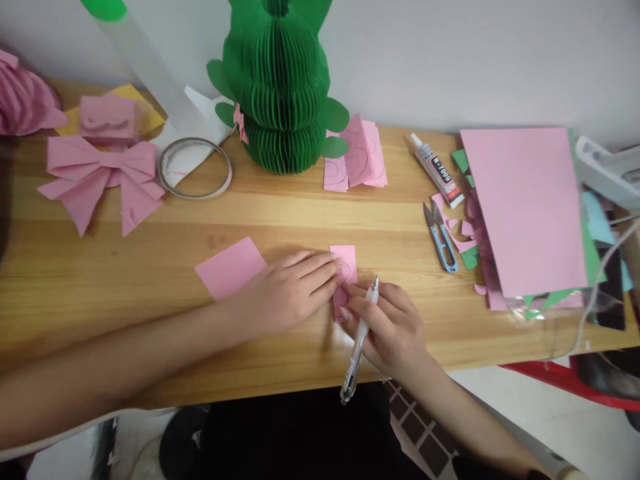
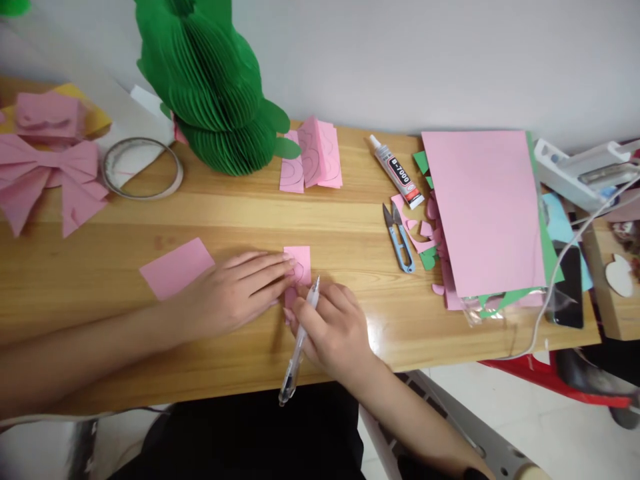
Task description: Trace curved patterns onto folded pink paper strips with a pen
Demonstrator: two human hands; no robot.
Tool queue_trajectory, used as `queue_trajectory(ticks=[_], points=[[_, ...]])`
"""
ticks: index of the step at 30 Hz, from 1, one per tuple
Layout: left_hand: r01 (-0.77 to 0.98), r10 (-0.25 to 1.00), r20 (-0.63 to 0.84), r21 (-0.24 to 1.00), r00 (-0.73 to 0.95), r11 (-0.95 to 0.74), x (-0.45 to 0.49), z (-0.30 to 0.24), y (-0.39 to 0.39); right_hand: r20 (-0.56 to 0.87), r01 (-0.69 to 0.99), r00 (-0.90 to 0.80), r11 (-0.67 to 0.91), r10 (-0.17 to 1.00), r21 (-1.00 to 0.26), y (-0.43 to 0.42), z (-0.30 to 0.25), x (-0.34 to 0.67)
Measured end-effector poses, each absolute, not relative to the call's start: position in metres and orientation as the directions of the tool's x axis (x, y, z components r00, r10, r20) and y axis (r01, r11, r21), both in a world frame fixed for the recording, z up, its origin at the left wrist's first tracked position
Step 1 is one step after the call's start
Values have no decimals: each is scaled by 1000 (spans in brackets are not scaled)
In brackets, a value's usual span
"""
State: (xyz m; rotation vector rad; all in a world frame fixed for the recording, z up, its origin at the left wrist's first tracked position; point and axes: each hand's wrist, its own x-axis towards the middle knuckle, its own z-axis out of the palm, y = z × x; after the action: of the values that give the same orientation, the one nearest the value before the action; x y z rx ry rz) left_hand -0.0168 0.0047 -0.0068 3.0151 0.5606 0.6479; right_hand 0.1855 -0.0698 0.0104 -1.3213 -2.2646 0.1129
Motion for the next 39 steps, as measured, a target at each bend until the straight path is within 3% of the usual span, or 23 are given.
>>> queue_trajectory(ticks=[7,13,16,25,39], points=[[326,325,344,58,881,-944,-18,-4,3,318,731,-354,473,879,-492,-61,18,191],[306,281,388,-2,878,-952,-18,-5,4,144,666,-152,209,978,-716,-45,31,191],[313,293,385,12,875,-950,-18,-6,4,119,603,-119,167,986,-780,-34,32,189],[329,322,396,52,860,-943,-16,-6,4,20,575,18,6,1000,-818,-21,24,185],[317,355,345,163,869,-934,-17,-6,4,53,645,-29,59,998,-762,-22,26,183]])
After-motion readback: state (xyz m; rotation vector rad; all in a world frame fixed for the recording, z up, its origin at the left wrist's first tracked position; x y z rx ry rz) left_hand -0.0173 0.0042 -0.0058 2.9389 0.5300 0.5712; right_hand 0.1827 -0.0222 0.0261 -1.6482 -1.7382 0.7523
